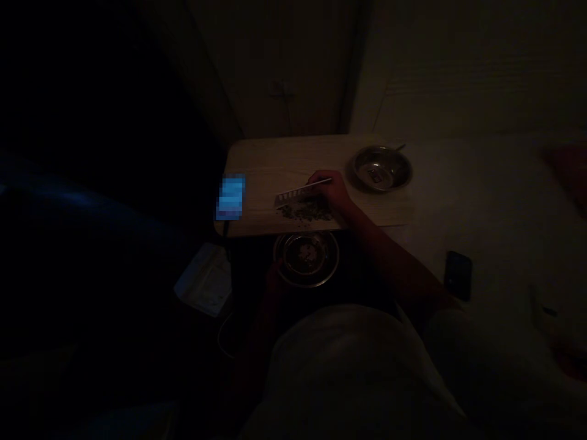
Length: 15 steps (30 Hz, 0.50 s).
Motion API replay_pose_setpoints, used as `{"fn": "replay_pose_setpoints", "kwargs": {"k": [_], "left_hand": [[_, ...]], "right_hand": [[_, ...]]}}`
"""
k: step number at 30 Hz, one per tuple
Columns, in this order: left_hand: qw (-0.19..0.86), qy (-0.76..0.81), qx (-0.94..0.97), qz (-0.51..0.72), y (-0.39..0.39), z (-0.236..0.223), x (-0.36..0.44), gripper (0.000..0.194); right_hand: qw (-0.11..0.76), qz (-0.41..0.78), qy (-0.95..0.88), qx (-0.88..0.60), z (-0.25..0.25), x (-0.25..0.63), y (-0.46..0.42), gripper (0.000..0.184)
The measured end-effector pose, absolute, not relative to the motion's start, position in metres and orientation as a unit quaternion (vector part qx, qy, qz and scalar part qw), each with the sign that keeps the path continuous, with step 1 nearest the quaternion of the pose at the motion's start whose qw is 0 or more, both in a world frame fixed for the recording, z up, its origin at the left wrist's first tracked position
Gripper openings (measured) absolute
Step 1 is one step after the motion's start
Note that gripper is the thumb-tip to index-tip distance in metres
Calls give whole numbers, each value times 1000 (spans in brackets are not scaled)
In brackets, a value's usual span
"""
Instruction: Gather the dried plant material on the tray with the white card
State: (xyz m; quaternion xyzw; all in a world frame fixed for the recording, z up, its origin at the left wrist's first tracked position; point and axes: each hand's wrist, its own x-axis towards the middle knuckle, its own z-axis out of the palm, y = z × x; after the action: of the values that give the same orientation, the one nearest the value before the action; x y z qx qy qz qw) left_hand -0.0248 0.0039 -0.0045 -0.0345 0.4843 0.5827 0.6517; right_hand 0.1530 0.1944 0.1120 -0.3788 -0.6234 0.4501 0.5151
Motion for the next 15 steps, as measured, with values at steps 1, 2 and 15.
{"fn": "replay_pose_setpoints", "kwargs": {"k": [1, 2, 15], "left_hand": [[650, 488, -35, 581, 4, -4, -25, 15], [650, 493, -35, 578, 4, -4, -25, 14], [639, 505, -21, 580, 3, -3, -25, 14]], "right_hand": [[521, 442, -622, -382, 113, 152, 196, 6], [529, 434, -621, -383, 113, 152, 197, 5], [584, 391, -599, -385, 109, 162, 212, 5]]}}
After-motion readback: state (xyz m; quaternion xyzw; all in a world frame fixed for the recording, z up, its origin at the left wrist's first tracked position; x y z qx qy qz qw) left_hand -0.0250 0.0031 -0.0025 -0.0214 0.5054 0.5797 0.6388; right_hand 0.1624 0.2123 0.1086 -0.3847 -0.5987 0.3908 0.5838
